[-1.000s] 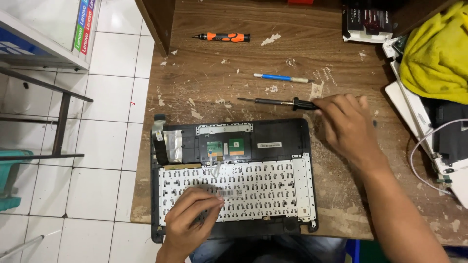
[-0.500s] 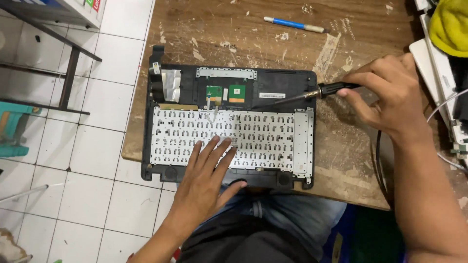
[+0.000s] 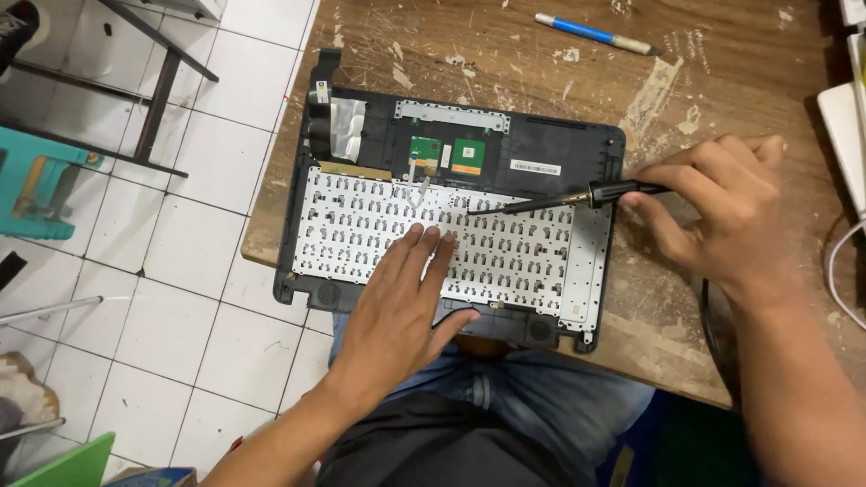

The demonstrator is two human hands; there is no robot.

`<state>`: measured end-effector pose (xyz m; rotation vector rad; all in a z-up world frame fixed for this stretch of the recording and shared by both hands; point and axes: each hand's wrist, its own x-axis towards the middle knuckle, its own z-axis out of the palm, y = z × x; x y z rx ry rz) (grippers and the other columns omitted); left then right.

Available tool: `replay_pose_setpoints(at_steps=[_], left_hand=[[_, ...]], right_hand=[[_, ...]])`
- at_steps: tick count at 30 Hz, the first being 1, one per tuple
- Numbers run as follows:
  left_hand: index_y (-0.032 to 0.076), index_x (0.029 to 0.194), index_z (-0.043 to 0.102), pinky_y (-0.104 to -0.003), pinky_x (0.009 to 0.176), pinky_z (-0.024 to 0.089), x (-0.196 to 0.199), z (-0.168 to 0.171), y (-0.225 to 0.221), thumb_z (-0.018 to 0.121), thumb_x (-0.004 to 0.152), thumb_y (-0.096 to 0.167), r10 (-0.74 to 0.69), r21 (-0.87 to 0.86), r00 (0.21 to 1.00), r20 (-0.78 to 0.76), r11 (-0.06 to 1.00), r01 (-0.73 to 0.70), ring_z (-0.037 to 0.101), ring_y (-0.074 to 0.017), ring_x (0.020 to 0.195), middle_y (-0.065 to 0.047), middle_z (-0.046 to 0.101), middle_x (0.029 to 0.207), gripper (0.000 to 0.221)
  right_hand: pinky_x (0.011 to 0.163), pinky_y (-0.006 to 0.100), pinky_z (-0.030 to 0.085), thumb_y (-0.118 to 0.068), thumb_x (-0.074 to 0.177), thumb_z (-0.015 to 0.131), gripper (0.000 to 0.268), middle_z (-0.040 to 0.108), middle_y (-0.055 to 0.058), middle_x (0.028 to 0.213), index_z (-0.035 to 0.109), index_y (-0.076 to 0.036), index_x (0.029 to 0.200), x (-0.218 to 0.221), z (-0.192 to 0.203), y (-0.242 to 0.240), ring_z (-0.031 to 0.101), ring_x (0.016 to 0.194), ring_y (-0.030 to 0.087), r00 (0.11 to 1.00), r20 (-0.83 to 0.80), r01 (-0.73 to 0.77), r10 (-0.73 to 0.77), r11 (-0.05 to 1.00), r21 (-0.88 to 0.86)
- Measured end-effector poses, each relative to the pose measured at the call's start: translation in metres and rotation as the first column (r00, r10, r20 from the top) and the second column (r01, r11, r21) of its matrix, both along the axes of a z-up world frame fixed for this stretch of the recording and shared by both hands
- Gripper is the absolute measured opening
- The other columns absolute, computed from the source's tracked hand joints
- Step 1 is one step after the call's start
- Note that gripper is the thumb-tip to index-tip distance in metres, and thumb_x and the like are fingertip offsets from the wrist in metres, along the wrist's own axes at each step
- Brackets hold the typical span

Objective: Securing a replacement keyboard into a laptop top case by melting plastic rivets with a soldering iron.

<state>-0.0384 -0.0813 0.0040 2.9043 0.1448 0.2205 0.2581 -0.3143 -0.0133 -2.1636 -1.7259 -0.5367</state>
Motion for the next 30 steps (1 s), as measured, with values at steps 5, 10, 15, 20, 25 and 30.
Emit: replay_pose_setpoints(at_steps=[5,10,15,20,25,30], left_hand=[[-0.006,0.144,0.046,-0.049,0.116,0.041,0.004,0.003,-0.001,0.061,0.094,0.067,-0.01,-0.047,1.0,-0.004,0.999,0.01,0.046,-0.0414,0.138,-0.025,0.054,0.138,0.09],[-0.005,0.145,0.046,-0.046,0.118,0.041,0.005,0.001,-0.002,0.056,0.092,0.075,0.01,0.029,0.999,-0.039,1.0,-0.009,0.047,-0.0392,0.138,-0.025,0.055,0.139,0.096],[-0.001,0.143,0.052,-0.045,0.115,0.042,0.011,-0.003,-0.014,0.048,0.095,0.079,0.082,0.258,0.988,-0.133,0.965,-0.046,0.049,-0.0363,0.138,-0.021,0.057,0.143,0.094],[-0.003,0.145,0.049,-0.049,0.124,0.029,0.019,0.004,-0.024,0.049,0.093,0.08,0.093,0.18,0.989,-0.113,0.981,-0.072,0.041,-0.0376,0.146,-0.023,0.049,0.15,0.097],[-0.002,0.153,0.042,-0.053,0.125,0.025,0.033,0.0,-0.018,0.047,0.096,0.075,-0.026,0.087,0.994,-0.11,0.996,0.036,0.029,-0.0376,0.154,-0.016,0.04,0.162,0.095],[0.002,0.152,0.046,-0.045,0.119,0.035,0.041,-0.002,-0.012,0.048,0.097,0.075,-0.083,0.139,0.992,-0.095,0.986,0.096,0.037,-0.0307,0.15,-0.012,0.043,0.161,0.092]], right_hand=[[0.087,0.04,0.027,-0.036,0.101,0.083,0.023,0.072,0.004,0.088,0.08,-0.014,0.1,-0.014,0.006,0.009,0.054,0.078,0.021,1.0,-0.024,-0.007,0.006,1.0,-0.019],[0.088,0.04,0.031,-0.037,0.101,0.082,0.025,0.074,0.006,0.088,0.08,-0.013,0.097,-0.002,-0.001,0.002,0.055,0.077,0.021,0.999,0.012,-0.044,0.044,0.999,0.003],[0.095,0.043,0.032,-0.035,0.104,0.088,0.032,0.072,0.009,0.092,0.081,-0.005,0.098,0.009,0.018,-0.013,0.056,0.081,0.026,1.0,0.004,0.002,-0.002,1.0,-0.025],[0.09,0.042,0.04,-0.039,0.109,0.087,0.035,0.074,0.01,0.096,0.082,-0.004,0.102,0.014,0.03,-0.02,0.061,0.086,0.026,1.0,0.019,-0.002,0.003,0.997,-0.072],[0.094,0.04,0.041,-0.045,0.109,0.087,0.038,0.074,0.008,0.098,0.083,-0.007,0.105,0.015,0.028,-0.022,0.063,0.089,0.023,0.999,0.04,0.03,-0.025,0.991,-0.13],[0.094,0.044,0.034,-0.04,0.107,0.087,0.035,0.076,0.008,0.094,0.082,-0.007,0.098,0.016,0.024,-0.02,0.063,0.086,0.026,0.999,-0.026,-0.019,0.019,0.999,-0.031]])
